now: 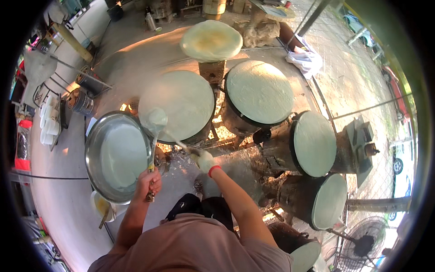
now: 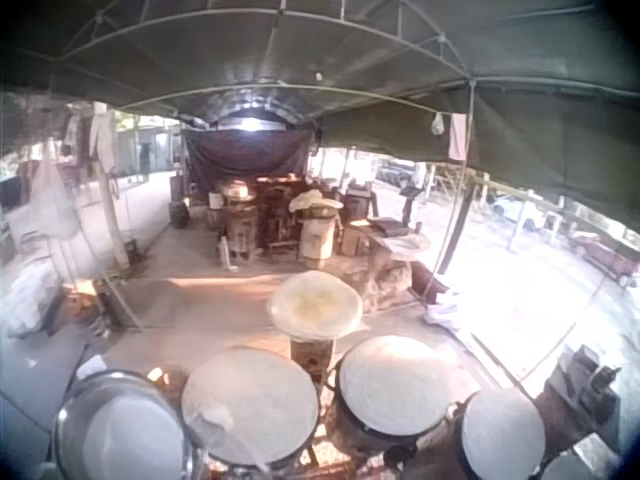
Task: The person pours batter from a large metal bowl onto several hot circular pans using a ladle. They spread the batter into thin, round crepes with a wooden stick and then lift the cooked crepes off the pans to stack them.
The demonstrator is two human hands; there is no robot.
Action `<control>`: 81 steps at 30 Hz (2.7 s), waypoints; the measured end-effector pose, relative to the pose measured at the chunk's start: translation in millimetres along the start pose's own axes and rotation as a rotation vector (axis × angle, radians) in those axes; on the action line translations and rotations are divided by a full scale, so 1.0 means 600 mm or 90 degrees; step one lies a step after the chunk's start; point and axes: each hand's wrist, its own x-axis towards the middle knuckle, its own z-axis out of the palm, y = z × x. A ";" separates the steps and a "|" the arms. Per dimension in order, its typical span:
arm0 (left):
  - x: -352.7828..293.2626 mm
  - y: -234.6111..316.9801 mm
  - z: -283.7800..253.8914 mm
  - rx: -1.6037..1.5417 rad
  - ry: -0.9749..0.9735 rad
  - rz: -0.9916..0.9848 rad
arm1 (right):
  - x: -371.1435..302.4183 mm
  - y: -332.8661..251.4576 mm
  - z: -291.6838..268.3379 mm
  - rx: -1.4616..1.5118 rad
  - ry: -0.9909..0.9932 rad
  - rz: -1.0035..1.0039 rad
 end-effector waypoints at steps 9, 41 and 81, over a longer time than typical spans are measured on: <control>-0.041 -0.116 0.067 0.177 -0.073 -0.203 | -0.324 0.256 -0.100 0.442 0.333 0.031; -0.375 -0.722 0.549 0.674 -0.585 -0.636 | -1.343 0.623 -0.264 0.834 1.605 0.057; -0.325 -0.743 0.512 0.786 -0.657 -0.669 | -1.665 0.286 0.119 0.557 1.641 0.038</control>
